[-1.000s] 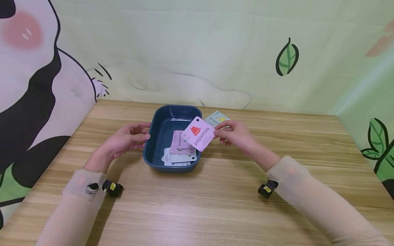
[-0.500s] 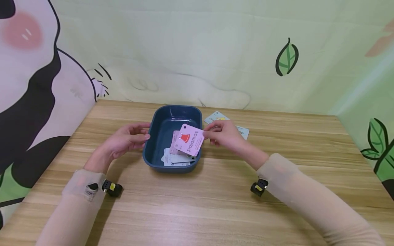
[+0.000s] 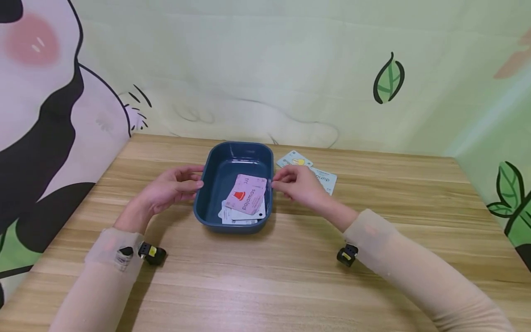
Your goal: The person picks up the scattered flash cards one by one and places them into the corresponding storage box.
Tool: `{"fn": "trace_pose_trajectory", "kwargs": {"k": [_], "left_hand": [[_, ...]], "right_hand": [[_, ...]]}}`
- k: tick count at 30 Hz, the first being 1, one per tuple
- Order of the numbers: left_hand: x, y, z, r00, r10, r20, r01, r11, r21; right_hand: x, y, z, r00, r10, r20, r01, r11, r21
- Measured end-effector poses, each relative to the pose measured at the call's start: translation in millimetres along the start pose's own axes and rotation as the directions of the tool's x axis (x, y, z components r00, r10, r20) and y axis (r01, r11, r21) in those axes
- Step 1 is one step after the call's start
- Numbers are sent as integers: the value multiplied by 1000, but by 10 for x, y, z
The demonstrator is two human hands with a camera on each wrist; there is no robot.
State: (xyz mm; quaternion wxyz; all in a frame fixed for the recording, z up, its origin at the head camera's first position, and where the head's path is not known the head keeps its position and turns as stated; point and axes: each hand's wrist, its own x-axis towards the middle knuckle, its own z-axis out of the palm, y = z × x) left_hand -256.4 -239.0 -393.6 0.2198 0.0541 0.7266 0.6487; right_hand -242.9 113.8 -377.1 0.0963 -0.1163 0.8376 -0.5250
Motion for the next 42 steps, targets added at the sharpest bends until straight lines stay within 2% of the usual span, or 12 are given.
{"fn": "trace_pose_trajectory", "kwargs": {"k": [7, 15, 25, 29, 42], "left_hand": [[-9, 8, -6, 1000, -1, -2, 1, 1000, 6], [1, 11, 5, 1000, -14, -6, 14, 1000, 1], [-2, 6, 1, 1000, -16, -9, 16, 1000, 9], [-1, 3, 3, 1000, -15, -8, 15, 1000, 8], [4, -7, -2, 1000, -10, -4, 10, 1000, -3]], "right_hand": [[7, 118, -83, 1000, 1, 1, -1, 999, -51], [-17, 294, -265, 999, 45, -2, -45, 994, -99], [-49, 484, -521, 996, 69, 52, -63, 992, -108], [-64, 524, -615, 995, 74, 66, -66, 990, -122], [-94, 559, -883, 995, 92, 33, -83, 972, -220]]}}
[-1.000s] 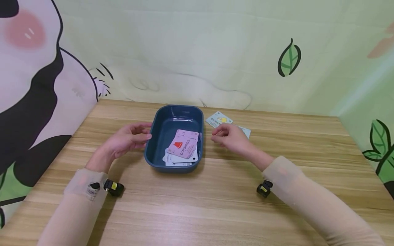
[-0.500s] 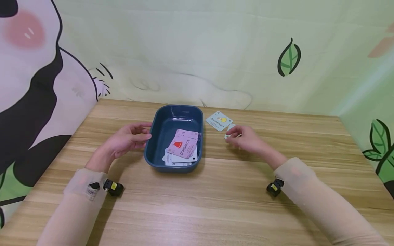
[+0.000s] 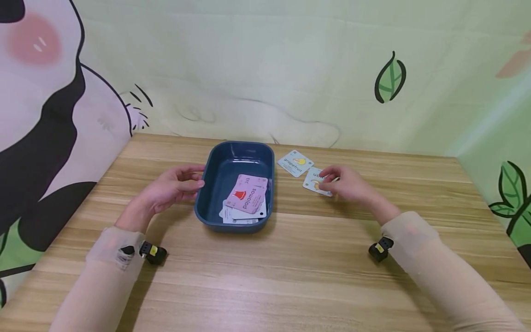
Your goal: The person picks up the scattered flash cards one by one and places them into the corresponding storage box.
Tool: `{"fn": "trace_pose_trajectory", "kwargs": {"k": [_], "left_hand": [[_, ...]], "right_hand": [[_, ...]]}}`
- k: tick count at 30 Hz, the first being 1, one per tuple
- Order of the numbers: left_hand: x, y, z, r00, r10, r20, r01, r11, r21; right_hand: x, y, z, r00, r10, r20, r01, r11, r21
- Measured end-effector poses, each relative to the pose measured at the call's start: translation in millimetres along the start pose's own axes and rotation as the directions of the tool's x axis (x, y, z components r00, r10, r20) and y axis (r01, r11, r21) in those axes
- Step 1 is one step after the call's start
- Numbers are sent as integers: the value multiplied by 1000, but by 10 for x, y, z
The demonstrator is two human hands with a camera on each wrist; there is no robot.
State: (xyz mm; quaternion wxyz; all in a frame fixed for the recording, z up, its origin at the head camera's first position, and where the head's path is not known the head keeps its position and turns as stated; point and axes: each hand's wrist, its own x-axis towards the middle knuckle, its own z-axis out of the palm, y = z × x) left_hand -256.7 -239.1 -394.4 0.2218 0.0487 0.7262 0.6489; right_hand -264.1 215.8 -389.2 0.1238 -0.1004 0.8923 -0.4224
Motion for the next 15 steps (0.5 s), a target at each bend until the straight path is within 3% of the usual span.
{"fn": "trace_pose_trajectory", "kwargs": {"k": [15], "left_hand": [[-4, 14, -2, 1000, -6, -1, 6, 1000, 6]], "right_hand": [[-5, 128, -117, 998, 46, -50, -51, 994, -101]]}}
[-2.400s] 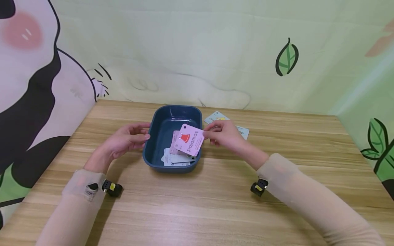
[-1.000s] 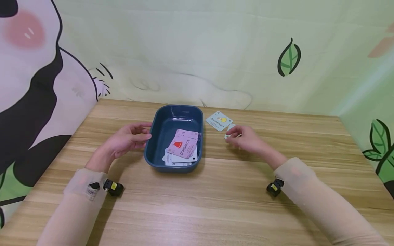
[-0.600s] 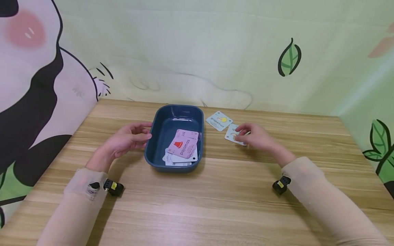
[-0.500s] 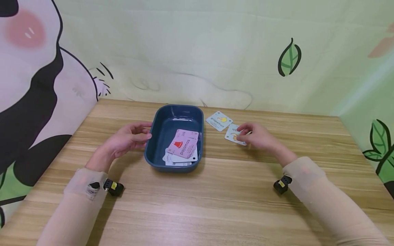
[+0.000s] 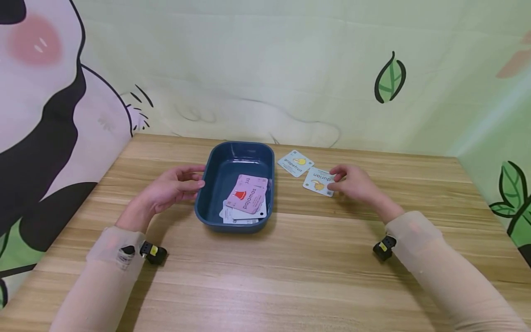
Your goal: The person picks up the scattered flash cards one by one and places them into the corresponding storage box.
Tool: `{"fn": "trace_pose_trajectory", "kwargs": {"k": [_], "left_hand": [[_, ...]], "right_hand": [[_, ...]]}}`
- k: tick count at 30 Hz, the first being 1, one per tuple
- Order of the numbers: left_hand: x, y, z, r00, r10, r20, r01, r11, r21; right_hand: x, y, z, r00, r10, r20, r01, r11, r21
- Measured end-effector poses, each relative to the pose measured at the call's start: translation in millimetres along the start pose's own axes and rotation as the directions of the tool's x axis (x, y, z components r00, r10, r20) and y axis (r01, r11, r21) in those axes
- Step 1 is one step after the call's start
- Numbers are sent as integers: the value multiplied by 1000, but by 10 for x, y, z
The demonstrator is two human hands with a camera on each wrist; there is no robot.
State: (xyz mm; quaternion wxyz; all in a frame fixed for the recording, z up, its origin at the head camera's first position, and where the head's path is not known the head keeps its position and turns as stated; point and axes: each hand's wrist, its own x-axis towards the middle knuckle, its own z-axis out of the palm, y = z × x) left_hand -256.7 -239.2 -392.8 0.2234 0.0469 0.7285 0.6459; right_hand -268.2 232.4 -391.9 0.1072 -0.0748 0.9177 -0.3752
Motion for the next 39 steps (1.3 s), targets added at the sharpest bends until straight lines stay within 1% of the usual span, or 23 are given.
{"fn": "trace_pose_trajectory", "kwargs": {"k": [6, 15, 21, 27, 33, 39], "left_hand": [[3, -3, -2, 1000, 3, 1, -3, 1000, -4], [-10, 11, 4, 1000, -1, -1, 1, 1000, 9], [-9, 13, 1, 1000, -2, 3, 2, 1000, 13], [-9, 9, -2, 1000, -4, 4, 4, 1000, 11], [-5, 5, -2, 1000, -5, 1, 5, 1000, 13], [8, -15, -5, 1000, 0, -4, 0, 1000, 4]], "right_hand": [[13, 48, -30, 1000, 4, -10, -4, 1000, -27], [72, 76, -43, 1000, -13, 9, 14, 987, -163], [100, 80, -38, 1000, -15, 23, 20, 973, -230], [118, 90, -35, 998, -40, 39, 49, 965, -257], [136, 102, -20, 998, -56, 31, 62, 961, -269], [117, 72, -27, 999, -28, 39, 37, 966, -256]]}}
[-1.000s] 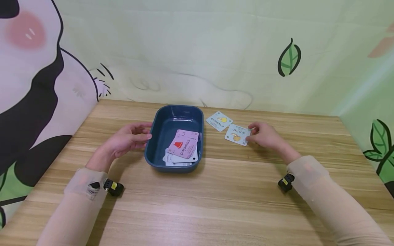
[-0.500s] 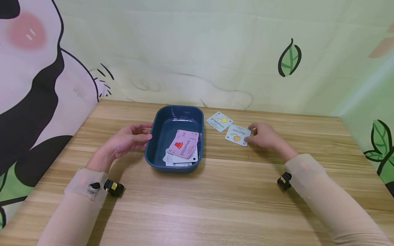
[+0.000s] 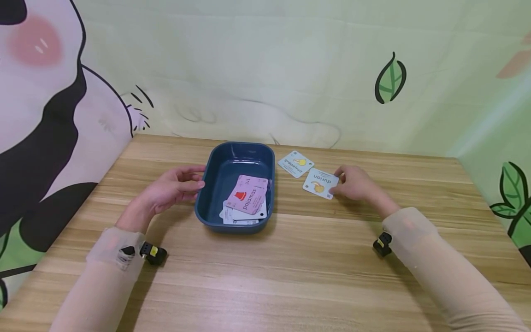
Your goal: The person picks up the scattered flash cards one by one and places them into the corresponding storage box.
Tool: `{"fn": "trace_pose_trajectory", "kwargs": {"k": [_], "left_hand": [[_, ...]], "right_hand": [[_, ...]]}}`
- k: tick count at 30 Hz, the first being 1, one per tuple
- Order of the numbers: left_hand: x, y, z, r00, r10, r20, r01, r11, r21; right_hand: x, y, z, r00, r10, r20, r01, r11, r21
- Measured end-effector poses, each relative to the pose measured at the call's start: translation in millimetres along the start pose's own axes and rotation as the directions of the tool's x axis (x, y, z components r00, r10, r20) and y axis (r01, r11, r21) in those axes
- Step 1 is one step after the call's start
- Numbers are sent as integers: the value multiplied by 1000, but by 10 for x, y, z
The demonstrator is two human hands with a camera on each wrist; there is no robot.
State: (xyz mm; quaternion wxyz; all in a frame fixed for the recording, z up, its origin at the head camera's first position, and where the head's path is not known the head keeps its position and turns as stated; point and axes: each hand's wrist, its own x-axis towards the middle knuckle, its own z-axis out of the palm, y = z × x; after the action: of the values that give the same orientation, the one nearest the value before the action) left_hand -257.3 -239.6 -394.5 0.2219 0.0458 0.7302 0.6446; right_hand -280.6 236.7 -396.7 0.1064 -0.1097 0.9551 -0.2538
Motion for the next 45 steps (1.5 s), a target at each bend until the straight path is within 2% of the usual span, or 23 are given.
{"fn": "trace_pose_trajectory", "kwargs": {"k": [6, 26, 37, 45], "left_hand": [[5, -16, 0, 1000, 10, 8, -10, 1000, -13], [3, -7, -2, 1000, 4, 7, -4, 1000, -11], [2, 9, 1, 1000, 3, 13, -3, 1000, -12], [0, 10, 0, 1000, 4, 9, -4, 1000, -10]], "right_hand": [[-40, -31, -15, 999, 33, 12, -33, 998, 45], [-62, -14, 28, 995, 65, -71, -52, 983, 177], [-71, 28, 27, 994, 93, -66, -70, 956, 286], [-108, -10, -15, 992, 118, -43, -92, 917, 387]]}}
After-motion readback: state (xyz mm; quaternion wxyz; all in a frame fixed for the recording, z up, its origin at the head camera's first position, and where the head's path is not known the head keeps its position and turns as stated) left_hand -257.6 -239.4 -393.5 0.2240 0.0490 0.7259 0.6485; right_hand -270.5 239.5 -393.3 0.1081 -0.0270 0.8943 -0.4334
